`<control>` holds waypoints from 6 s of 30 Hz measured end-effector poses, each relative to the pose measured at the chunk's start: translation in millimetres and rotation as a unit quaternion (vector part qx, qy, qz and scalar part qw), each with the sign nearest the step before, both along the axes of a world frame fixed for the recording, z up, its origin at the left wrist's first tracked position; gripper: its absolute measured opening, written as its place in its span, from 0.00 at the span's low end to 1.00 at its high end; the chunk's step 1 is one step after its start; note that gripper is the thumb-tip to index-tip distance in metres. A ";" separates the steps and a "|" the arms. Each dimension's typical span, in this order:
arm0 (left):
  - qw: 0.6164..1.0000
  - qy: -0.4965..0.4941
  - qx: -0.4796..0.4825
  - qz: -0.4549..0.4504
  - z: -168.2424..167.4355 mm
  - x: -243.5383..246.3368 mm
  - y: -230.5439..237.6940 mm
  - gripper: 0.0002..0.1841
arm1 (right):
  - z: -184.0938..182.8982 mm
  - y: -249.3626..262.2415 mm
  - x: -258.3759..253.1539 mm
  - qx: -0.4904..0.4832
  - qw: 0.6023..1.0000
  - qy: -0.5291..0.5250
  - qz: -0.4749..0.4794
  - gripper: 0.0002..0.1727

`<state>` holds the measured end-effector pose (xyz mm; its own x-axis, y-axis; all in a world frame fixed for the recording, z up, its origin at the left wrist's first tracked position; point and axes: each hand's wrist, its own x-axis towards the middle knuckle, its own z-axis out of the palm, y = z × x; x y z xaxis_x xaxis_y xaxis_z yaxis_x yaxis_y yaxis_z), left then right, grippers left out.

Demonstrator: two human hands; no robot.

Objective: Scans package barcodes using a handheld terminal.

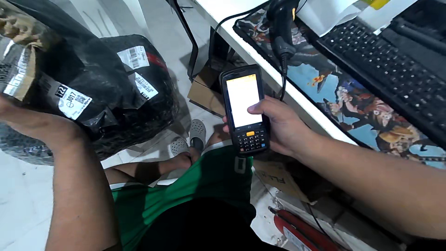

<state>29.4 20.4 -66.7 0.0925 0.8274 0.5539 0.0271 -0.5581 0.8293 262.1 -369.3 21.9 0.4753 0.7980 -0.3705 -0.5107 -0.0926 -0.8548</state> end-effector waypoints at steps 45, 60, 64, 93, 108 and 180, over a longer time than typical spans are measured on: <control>0.941 -0.021 0.028 -0.338 24.8 108.1 -90.7 0.58 | 1.3 -2.5 5.7 0.065 0.995 0.013 0.076 0.30; 0.948 0.007 0.054 -0.312 -2.8 107.8 -91.9 0.56 | -0.4 -2.1 7.2 0.071 0.994 0.028 0.076 0.32; 0.950 -0.015 0.044 -0.310 1.6 109.7 -96.0 0.56 | -2.2 -3.3 9.5 0.081 0.991 0.042 0.097 0.34; 0.935 -0.049 -0.104 -0.334 -17.6 113.0 -120.7 0.56 | -0.4 -2.6 8.0 0.044 0.998 0.016 0.048 0.25; 0.933 -0.038 -0.098 -0.344 -18.1 110.1 -121.7 0.55 | -1.6 -1.9 6.7 0.039 0.998 0.036 0.045 0.22; 0.926 0.262 0.051 -0.266 27.0 0.9 -133.8 0.53 | 32.7 6.7 -78.3 0.081 0.903 0.321 0.274 0.34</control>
